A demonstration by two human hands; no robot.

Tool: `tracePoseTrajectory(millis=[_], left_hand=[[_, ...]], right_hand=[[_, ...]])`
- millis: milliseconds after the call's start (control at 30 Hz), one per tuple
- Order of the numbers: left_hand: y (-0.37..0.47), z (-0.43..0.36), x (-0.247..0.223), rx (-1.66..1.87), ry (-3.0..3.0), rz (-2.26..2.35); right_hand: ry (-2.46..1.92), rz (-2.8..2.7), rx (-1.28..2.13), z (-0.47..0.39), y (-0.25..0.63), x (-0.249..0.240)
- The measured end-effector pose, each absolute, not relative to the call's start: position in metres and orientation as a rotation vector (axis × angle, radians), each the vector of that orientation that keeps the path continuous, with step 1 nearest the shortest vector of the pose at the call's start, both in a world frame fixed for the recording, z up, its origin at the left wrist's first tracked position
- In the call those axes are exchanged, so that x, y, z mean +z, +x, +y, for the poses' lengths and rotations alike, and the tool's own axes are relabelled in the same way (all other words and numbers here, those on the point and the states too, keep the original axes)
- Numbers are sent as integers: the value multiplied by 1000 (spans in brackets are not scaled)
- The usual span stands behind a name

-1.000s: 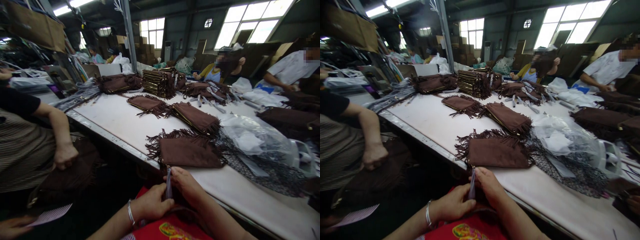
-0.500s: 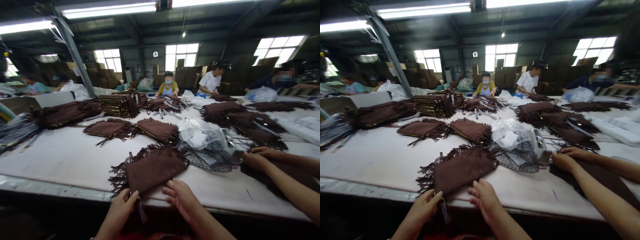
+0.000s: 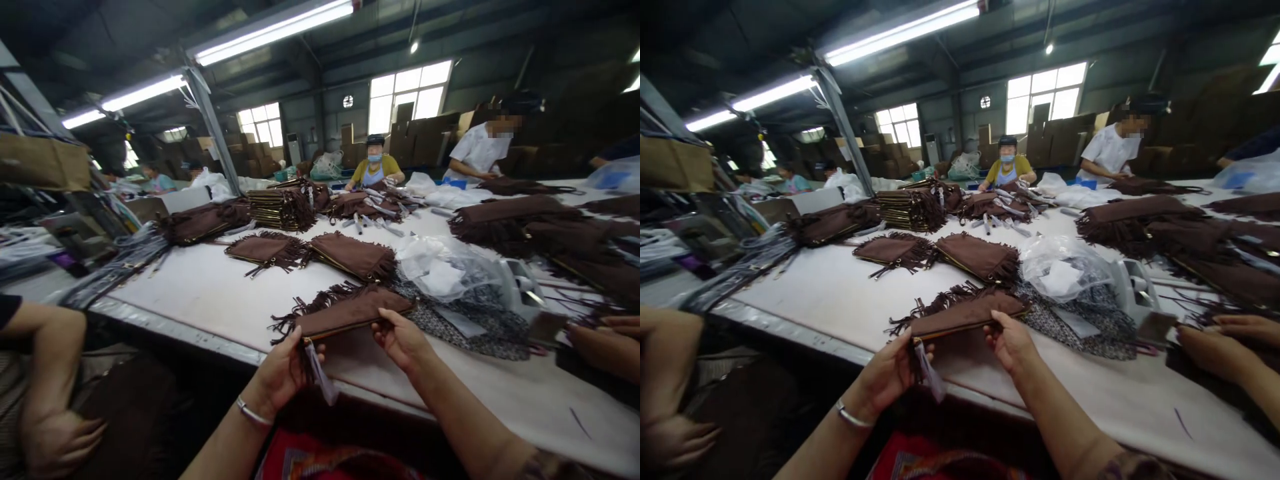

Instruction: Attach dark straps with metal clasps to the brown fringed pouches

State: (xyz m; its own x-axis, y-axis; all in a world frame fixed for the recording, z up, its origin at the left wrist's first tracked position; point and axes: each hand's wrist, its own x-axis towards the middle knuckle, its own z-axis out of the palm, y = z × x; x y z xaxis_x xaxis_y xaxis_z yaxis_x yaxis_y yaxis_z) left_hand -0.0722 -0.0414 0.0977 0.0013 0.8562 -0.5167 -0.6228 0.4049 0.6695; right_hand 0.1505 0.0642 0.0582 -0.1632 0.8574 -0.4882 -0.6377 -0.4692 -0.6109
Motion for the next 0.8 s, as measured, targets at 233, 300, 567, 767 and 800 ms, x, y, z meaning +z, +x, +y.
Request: tracePoseTrajectory(millis=[233, 300, 567, 767, 800], left_hand=[[-86, -46, 88, 1063, 174, 809], [-86, -45, 83, 1094, 144, 760], [-93, -40, 89, 1260, 160, 797], [-111, -41, 94, 1322, 194, 900], [-113, -42, 94, 1345, 209, 947]], right_hand=[[-832, -576, 1748, 65, 144, 95], [-793, -612, 1731, 67, 139, 107], [-721, -698, 1689, 68, 124, 141], [-710, -757, 1663, 59, 121, 136], [-702, -764, 1668, 58, 120, 133]])
